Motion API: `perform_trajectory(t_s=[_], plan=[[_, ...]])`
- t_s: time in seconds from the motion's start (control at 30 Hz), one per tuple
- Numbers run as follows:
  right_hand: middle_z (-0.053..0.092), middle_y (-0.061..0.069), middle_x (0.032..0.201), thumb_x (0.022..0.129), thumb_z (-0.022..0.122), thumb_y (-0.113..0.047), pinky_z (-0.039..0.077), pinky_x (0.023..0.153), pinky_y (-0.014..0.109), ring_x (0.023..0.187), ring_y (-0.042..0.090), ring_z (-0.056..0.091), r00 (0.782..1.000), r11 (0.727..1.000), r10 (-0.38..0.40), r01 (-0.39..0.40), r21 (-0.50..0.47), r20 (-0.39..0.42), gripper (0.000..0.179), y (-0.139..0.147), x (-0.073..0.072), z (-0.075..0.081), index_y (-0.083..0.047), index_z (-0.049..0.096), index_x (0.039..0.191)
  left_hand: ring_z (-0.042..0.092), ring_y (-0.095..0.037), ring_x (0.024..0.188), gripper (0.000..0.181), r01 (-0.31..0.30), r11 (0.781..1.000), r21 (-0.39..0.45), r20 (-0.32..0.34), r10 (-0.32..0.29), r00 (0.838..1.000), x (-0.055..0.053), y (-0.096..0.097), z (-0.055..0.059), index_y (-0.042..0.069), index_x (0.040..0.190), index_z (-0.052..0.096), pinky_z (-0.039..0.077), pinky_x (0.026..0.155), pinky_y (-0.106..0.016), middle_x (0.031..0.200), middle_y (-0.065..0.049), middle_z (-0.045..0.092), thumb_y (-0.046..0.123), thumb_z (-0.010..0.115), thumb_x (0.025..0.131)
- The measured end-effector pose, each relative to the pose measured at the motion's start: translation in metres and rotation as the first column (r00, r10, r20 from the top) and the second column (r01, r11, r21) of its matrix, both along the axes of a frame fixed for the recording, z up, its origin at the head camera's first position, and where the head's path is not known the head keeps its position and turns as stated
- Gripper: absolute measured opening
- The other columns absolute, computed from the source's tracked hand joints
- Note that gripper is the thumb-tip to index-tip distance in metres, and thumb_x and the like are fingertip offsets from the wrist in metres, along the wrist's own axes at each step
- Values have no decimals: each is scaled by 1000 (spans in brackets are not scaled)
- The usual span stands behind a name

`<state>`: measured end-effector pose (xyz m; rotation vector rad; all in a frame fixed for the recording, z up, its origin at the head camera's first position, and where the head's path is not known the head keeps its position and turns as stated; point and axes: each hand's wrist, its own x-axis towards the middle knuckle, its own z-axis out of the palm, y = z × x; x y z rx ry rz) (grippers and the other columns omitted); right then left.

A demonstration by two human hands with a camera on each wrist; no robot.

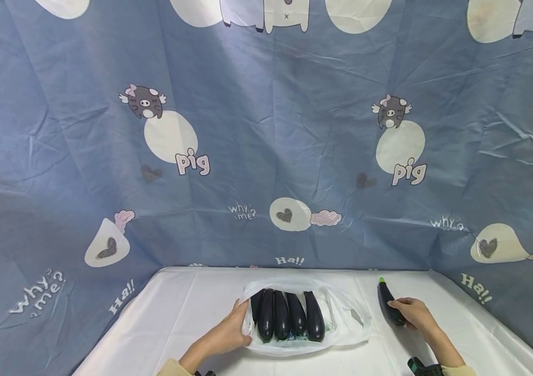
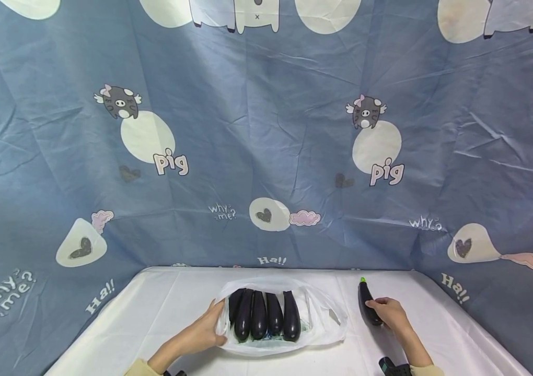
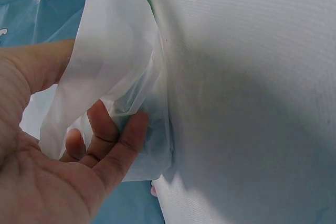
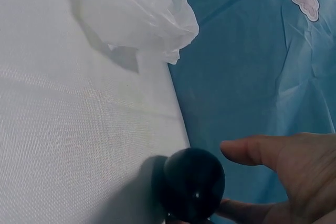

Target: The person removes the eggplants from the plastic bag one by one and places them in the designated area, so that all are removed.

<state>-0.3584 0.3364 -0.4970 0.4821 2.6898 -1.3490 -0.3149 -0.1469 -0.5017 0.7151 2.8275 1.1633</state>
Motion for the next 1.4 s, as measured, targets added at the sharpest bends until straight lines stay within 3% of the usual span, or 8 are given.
perform_trajectory(t_s=[0.13,0.3,0.43,0.57,1.1,1.23,1.4], plan=[[47,38,126,86,62,-48,55,70,36,106,43,56,1000,1000,-2,2,5,-1,80,1,0,0,15,43,131,9,-57,141,102,3,1000,1,-1,-3,1000,0,0,0,2,151,25,12,111,-69,156,-24,25,7,74,62],[43,39,129,87,61,-49,55,79,45,113,49,51,1000,1000,-7,7,7,-5,81,2,0,0,16,42,131,8,-58,141,102,0,1000,4,18,0,1000,1,-1,0,2,151,25,12,110,-71,157,-25,24,7,74,63],[40,40,132,88,58,-49,46,95,57,119,53,45,1000,1000,-25,25,15,1,80,1,1,2,16,41,133,8,-58,141,101,-1,1000,3,14,1,1000,1,-1,0,2,151,25,13,110,-70,156,-25,24,7,74,63],[37,40,135,89,56,-49,38,103,61,124,55,39,999,999,-42,42,19,2,79,-1,2,6,15,40,134,8,-58,141,101,-1,1000,6,15,1,1000,1,-1,0,2,151,25,12,110,-70,156,-25,24,6,73,63],[41,38,137,92,54,-46,35,104,63,125,54,40,990,995,-91,86,-49,-106,76,-3,5,18,13,37,137,8,-60,140,101,1,1000,10,11,-1,1000,2,-1,2,0,150,26,13,109,-71,155,-27,25,6,73,62],[42,38,137,91,54,-48,37,101,63,124,53,41,988,996,-74,68,-51,-135,77,-4,7,22,11,39,137,8,-60,139,101,5,1000,14,11,-6,1000,1,-1,2,-1,150,26,13,109,-72,155,-27,25,6,73,62],[47,34,135,90,58,-51,48,86,58,118,49,50,982,995,-100,98,-19,-163,75,-6,6,25,7,45,136,8,-61,139,100,25,1000,15,-6,-25,1000,2,-2,2,-3,150,25,13,109,-72,155,-28,25,5,72,62]])
